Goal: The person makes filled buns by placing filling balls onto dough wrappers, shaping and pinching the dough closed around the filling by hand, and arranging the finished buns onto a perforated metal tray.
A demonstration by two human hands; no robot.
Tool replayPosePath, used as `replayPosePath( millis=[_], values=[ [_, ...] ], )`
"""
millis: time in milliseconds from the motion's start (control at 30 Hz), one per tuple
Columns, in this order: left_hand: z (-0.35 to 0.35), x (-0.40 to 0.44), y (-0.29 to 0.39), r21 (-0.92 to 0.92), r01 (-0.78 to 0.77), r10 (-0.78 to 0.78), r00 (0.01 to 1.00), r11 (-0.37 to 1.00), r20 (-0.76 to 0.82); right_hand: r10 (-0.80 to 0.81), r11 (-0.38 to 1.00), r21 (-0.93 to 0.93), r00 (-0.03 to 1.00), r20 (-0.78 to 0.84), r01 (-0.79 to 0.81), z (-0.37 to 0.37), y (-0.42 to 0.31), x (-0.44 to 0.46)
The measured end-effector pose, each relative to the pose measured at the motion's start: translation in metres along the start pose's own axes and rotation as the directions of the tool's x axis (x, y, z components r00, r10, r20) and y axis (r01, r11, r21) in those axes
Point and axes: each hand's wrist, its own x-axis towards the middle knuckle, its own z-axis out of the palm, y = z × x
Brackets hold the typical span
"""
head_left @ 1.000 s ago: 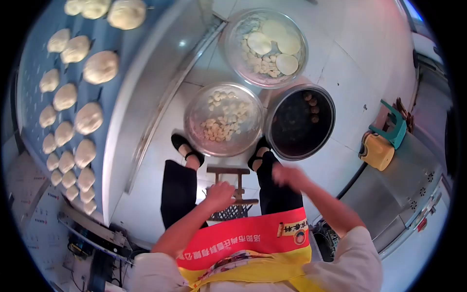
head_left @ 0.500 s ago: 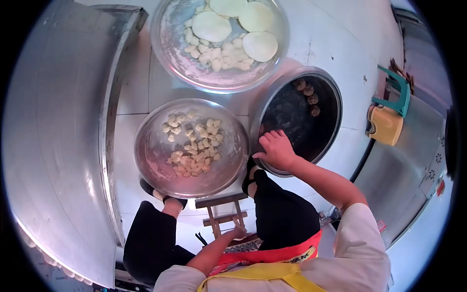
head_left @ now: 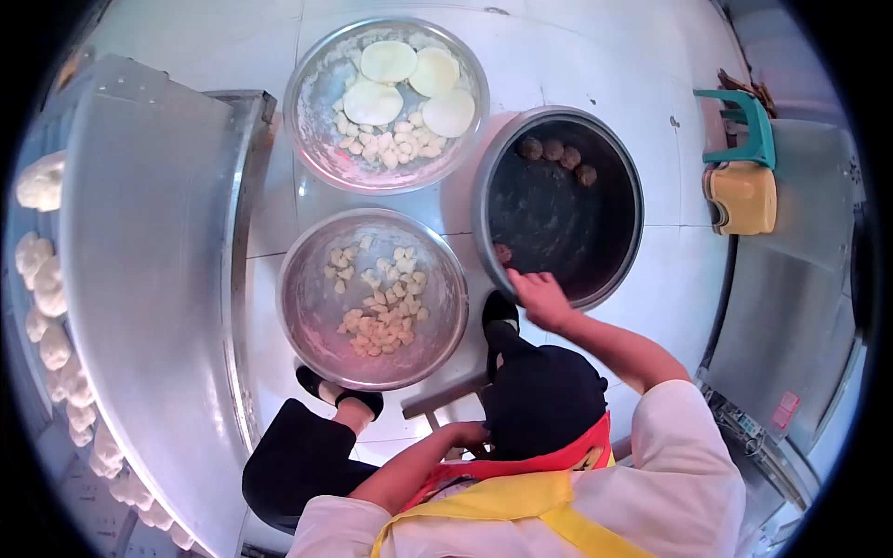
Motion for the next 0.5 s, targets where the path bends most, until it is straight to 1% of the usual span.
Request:
replayPosePath(
  millis=[33, 67, 100, 133, 167, 200, 233, 267, 300, 333, 367, 400, 433, 467, 500],
  values=[
    [0.0, -0.01, 0.012, 0.038, 0.018, -0.018, 1.0, 0.999, -0.004, -0.056, 0.996, -0.067, 0.996, -0.067, 0.052, 0.005, 0.02, -0.014],
    [-0.005, -0.013, 0.015, 0.369, -0.047, 0.047, 0.999, 0.928, 0.008, -0.054, 0.986, -0.164, 0.994, -0.092, 0.039, 0.01, 0.045, -0.029],
    [-0.005, -0.015, 0.016, 0.655, -0.105, 0.099, 0.994, 0.748, 0.046, -0.052, 0.966, -0.258, 0.992, -0.115, 0.021, 0.01, 0.066, -0.044],
    [-0.005, -0.015, 0.012, 0.731, -0.096, 0.117, 0.993, 0.675, 0.022, 0.023, 0.932, -0.361, 0.999, -0.049, -0.04, -0.003, 0.076, -0.057],
    [-0.01, -0.014, 0.005, 0.757, -0.035, 0.126, 0.99, 0.653, -0.063, 0.108, 0.88, -0.465, 0.994, 0.008, -0.092, -0.018, 0.083, -0.068],
    [-0.016, -0.011, -0.008, 0.506, 0.088, 0.078, 0.952, 0.858, -0.297, 0.185, 0.84, -0.521, 0.983, 0.009, -0.153, -0.024, 0.089, -0.074],
    [-0.024, -0.009, -0.026, 0.176, 0.109, -0.001, 0.855, 0.978, -0.519, 0.259, 0.793, -0.572, 0.966, 0.006, -0.209, -0.025, 0.089, -0.076],
    [-0.033, -0.008, -0.038, 0.025, 0.084, -0.045, 0.735, 0.996, -0.677, 0.375, 0.814, -0.473, 0.927, -0.017, -0.338, -0.027, 0.085, -0.075],
    [-0.042, -0.016, -0.038, 0.396, 0.307, 0.158, 0.582, 0.865, -0.797, 0.377, 0.85, -0.37, 0.924, -0.067, -0.374, -0.03, 0.078, -0.071],
    [-0.047, -0.027, -0.038, 0.264, 0.353, 0.039, 0.534, 0.898, -0.845, 0.381, 0.88, -0.263, 0.918, -0.11, -0.397, -0.029, 0.069, -0.064],
    [-0.058, -0.031, -0.046, 0.172, 0.251, 0.019, 0.514, 0.953, -0.858, 0.387, 0.899, -0.156, 0.909, -0.152, -0.409, -0.031, 0.063, -0.056],
    [-0.075, -0.033, -0.059, 0.077, 0.141, -0.003, 0.496, 0.987, -0.868, 0.363, 0.906, -0.162, 0.914, -0.182, -0.392, -0.027, 0.06, -0.041],
    [-0.07, -0.052, -0.041, -0.032, -0.012, -0.022, 0.47, 0.999, -0.882, 0.333, 0.925, -0.112, 0.917, -0.219, -0.362, -0.044, 0.033, -0.038],
    [-0.068, -0.069, -0.021, -0.137, -0.169, -0.047, 0.45, 0.976, -0.892, 0.38, 0.917, -0.055, 0.908, -0.177, -0.395, -0.034, 0.026, -0.026],
    [-0.07, -0.082, -0.004, -0.08, -0.209, 0.001, 0.36, 0.975, -0.933, 0.425, 0.903, -0.001, 0.896, -0.127, -0.429, -0.026, 0.022, -0.013]
  ],
)
